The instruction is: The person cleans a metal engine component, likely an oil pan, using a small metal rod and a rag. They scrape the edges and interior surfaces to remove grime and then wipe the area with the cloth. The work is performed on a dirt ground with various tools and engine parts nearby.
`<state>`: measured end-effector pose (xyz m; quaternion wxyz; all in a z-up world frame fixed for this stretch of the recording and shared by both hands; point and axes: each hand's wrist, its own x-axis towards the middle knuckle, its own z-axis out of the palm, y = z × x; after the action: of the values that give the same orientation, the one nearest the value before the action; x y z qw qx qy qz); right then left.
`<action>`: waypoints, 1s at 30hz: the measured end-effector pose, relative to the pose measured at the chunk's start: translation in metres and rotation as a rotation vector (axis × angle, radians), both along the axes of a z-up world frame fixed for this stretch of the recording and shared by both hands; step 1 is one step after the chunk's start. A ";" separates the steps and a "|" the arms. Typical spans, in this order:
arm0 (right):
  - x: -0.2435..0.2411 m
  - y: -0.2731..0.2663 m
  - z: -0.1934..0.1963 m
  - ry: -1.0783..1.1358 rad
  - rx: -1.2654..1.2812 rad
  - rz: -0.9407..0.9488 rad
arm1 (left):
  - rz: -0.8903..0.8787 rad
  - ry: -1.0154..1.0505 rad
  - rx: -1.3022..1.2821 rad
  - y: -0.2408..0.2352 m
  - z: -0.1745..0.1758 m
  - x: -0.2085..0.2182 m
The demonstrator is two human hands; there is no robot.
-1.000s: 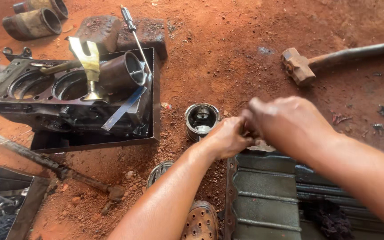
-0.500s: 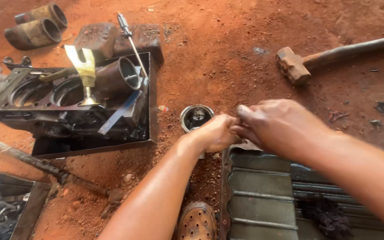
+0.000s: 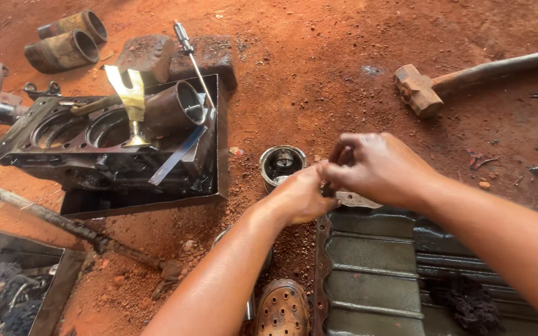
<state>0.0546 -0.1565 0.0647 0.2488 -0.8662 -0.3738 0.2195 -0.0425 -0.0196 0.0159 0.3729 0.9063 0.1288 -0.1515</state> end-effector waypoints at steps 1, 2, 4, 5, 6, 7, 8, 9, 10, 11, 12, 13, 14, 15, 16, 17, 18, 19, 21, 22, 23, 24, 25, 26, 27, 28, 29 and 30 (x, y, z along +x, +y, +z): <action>0.001 0.001 0.000 -0.051 -0.011 -0.038 | 0.052 0.082 -0.005 0.000 0.000 0.001; 0.002 0.002 0.000 -0.028 -0.015 -0.102 | 0.087 0.034 -0.030 0.002 -0.002 -0.001; 0.004 0.005 -0.003 0.019 -0.019 -0.228 | 0.158 -0.062 -0.076 0.006 -0.011 -0.006; 0.005 0.006 -0.006 0.007 -0.014 -0.237 | 0.171 -0.030 -0.043 0.006 -0.017 -0.007; 0.006 0.007 -0.011 -0.004 -0.010 -0.244 | 0.186 0.004 -0.010 0.007 -0.023 -0.010; 0.007 0.008 -0.016 -0.015 -0.005 -0.251 | 0.201 0.037 0.023 0.008 -0.028 -0.012; 0.008 0.010 -0.022 -0.022 -0.019 -0.229 | 0.209 0.084 0.046 0.007 -0.032 -0.015; 0.008 0.011 -0.029 -0.029 -0.034 -0.208 | 0.217 0.131 0.070 0.004 -0.035 -0.016; 0.011 0.011 -0.034 -0.039 -0.049 -0.190 | 0.221 0.175 0.092 0.001 -0.036 -0.016; 0.018 0.011 -0.037 -0.238 -0.084 -0.130 | 0.229 0.166 0.090 -0.001 -0.037 -0.015; 0.027 0.012 -0.036 -0.435 -0.120 -0.067 | 0.239 0.160 0.086 -0.004 -0.038 -0.016; 0.033 0.014 -0.034 -0.631 -0.156 -0.003 | 0.249 0.154 0.082 -0.005 -0.037 -0.017; 0.040 0.014 -0.028 -0.418 -0.042 -0.165 | 0.261 0.119 0.090 -0.007 -0.037 -0.017; 0.048 0.009 -0.018 -0.201 0.069 -0.322 | 0.272 0.084 0.097 -0.009 -0.036 -0.017; 0.052 0.009 -0.010 0.021 0.183 -0.471 | 0.287 0.047 0.108 -0.008 -0.035 -0.018; 0.052 0.009 -0.005 0.029 0.210 -0.450 | 0.249 -0.042 0.153 -0.007 -0.034 -0.021; 0.055 0.004 0.001 0.032 0.237 -0.435 | 0.204 -0.135 0.196 -0.008 -0.034 -0.023; 0.057 0.002 0.004 0.035 0.265 -0.420 | 0.158 -0.227 0.240 -0.009 -0.035 -0.024; 0.057 -0.005 0.004 -0.048 0.252 -0.430 | 0.075 -0.276 0.266 -0.011 -0.039 -0.022; 0.056 -0.008 0.003 -0.087 0.244 -0.433 | 0.036 -0.297 0.280 -0.012 -0.043 -0.022; 0.057 -0.011 0.001 -0.073 0.242 -0.422 | 0.033 -0.317 0.292 -0.012 -0.047 -0.019; 0.056 -0.013 -0.001 -0.056 0.240 -0.409 | 0.032 -0.333 0.305 -0.012 -0.051 -0.018; 0.055 -0.015 -0.003 -0.039 0.238 -0.395 | 0.031 -0.350 0.318 -0.013 -0.054 -0.017; 0.054 -0.016 -0.004 -0.036 0.227 -0.394 | 0.052 -0.295 0.308 -0.012 -0.057 -0.015; 0.054 -0.017 -0.004 -0.033 0.215 -0.393 | 0.073 -0.241 0.298 -0.010 -0.060 -0.011; 0.053 -0.018 -0.005 -0.031 0.202 -0.393 | 0.092 -0.187 0.285 -0.008 -0.063 -0.006; 0.052 -0.018 -0.005 -0.019 0.209 -0.396 | 0.073 -0.149 0.280 -0.005 -0.066 0.001; 0.049 -0.018 -0.006 -0.005 0.216 -0.396 | 0.058 -0.111 0.274 -0.001 -0.068 0.008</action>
<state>0.1040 -0.1742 0.0588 0.3771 -0.8916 -0.2186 0.1229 -0.0346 -0.0206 -0.0526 0.2567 0.9516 0.1533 -0.0715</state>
